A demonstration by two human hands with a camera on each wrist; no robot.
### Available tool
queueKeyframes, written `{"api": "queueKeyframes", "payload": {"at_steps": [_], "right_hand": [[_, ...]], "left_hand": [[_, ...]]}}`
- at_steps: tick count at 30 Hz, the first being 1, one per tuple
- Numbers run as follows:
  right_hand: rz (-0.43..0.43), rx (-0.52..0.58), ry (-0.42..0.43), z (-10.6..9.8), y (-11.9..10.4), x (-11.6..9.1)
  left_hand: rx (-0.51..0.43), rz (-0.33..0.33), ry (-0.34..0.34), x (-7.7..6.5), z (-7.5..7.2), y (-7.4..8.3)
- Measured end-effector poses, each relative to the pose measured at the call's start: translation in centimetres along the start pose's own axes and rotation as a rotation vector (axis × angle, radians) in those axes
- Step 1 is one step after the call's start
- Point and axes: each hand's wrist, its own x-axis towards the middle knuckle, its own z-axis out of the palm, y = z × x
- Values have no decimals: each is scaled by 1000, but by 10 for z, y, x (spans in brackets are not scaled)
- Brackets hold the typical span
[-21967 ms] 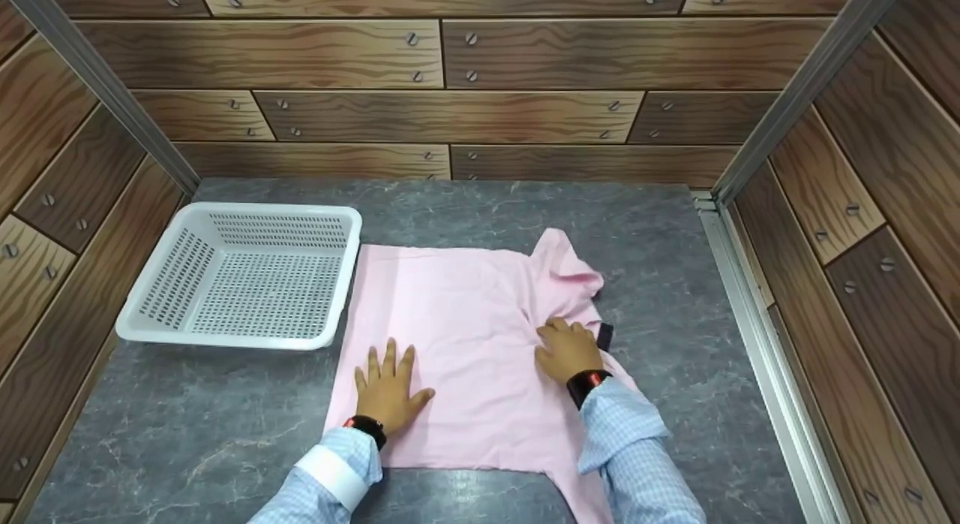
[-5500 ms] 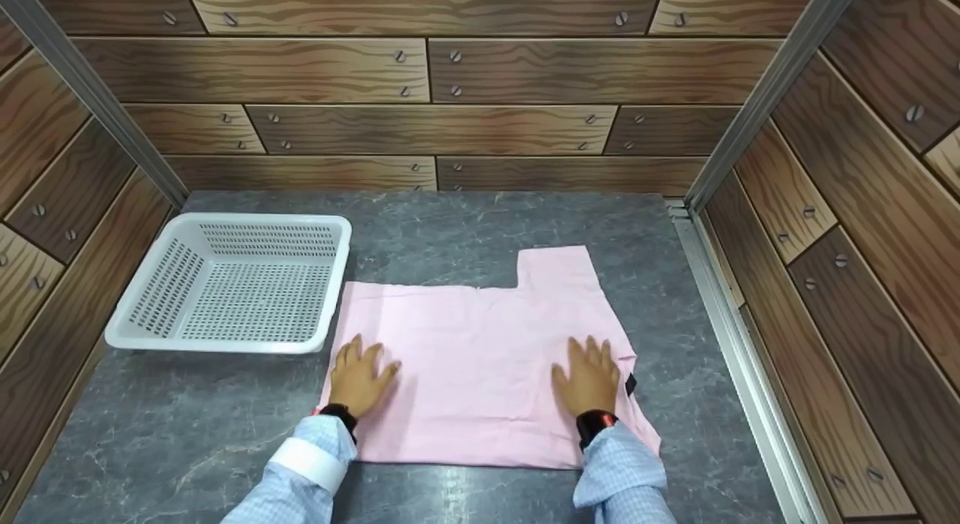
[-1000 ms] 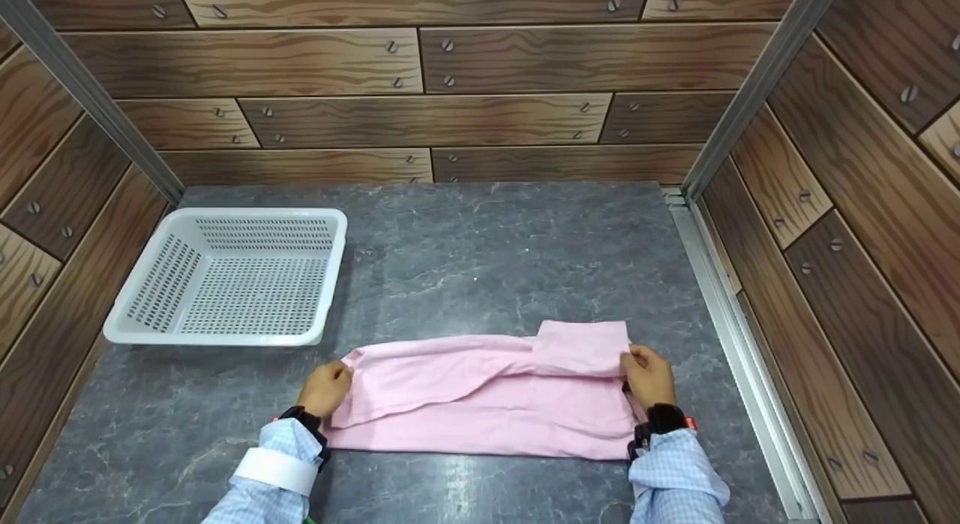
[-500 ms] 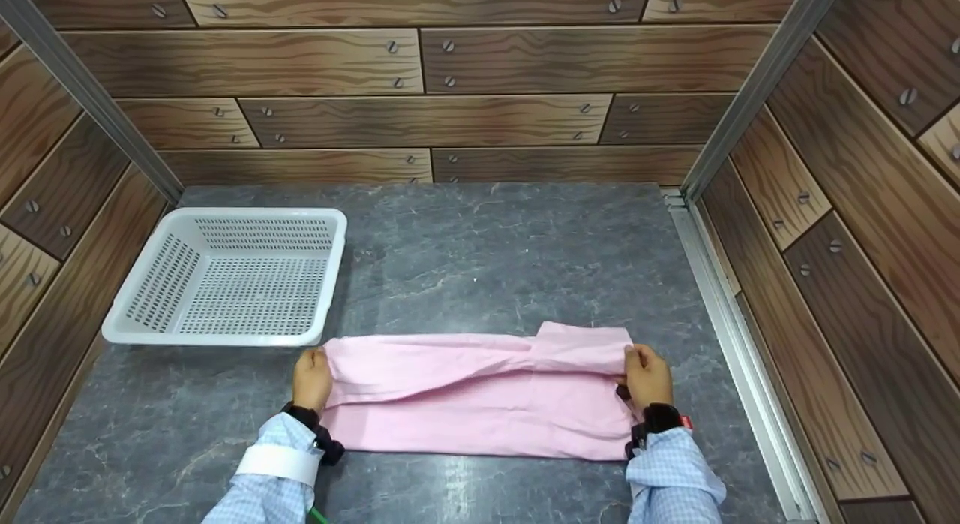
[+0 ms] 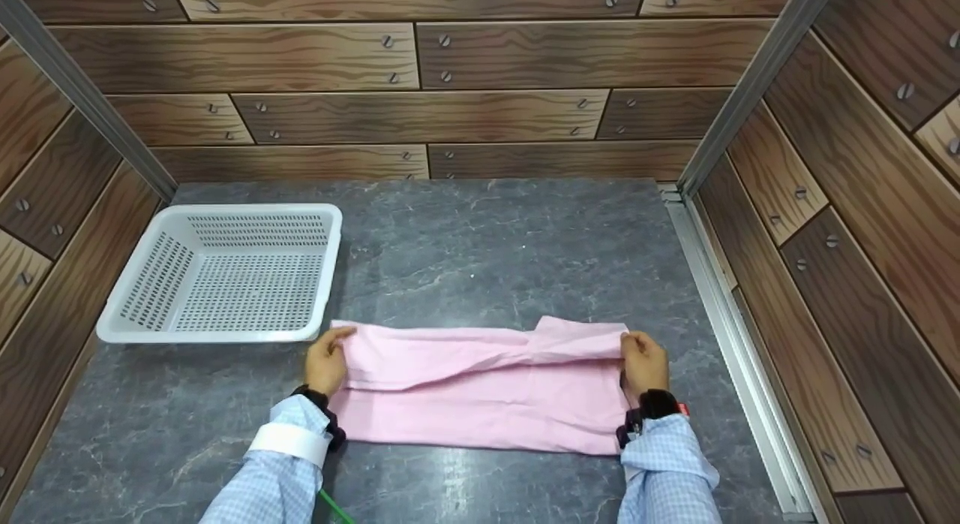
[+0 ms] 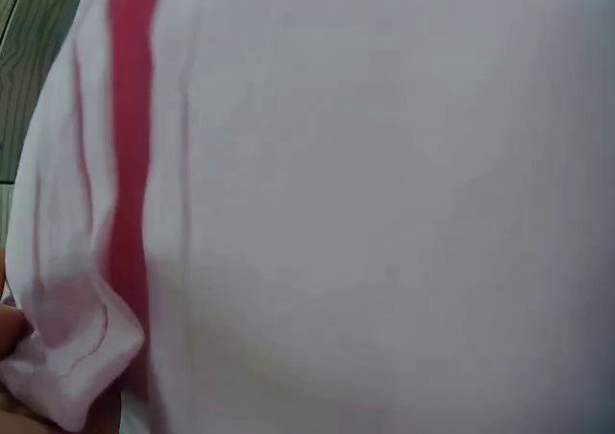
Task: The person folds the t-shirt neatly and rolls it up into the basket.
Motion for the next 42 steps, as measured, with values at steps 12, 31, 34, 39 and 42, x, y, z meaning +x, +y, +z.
{"api": "queueKeyframes", "payload": {"at_steps": [12,31,34,39,42], "right_hand": [[-123,-313,-108,-8,10,-10],[-150,-557,-120,-7,16,-13],[-61,-547,-61,-2,8,-11],[105,-459,9,4,-4,-8],[144,-417,-14,5,-9,-5]], "left_hand": [[295,-35,-1,0,4,2],[621,156,75,-25,10,-3],[679,199,48,-35,16,1],[722,341,-118,-45,24,-3],[689,359,-274,-49,23,-8]]}}
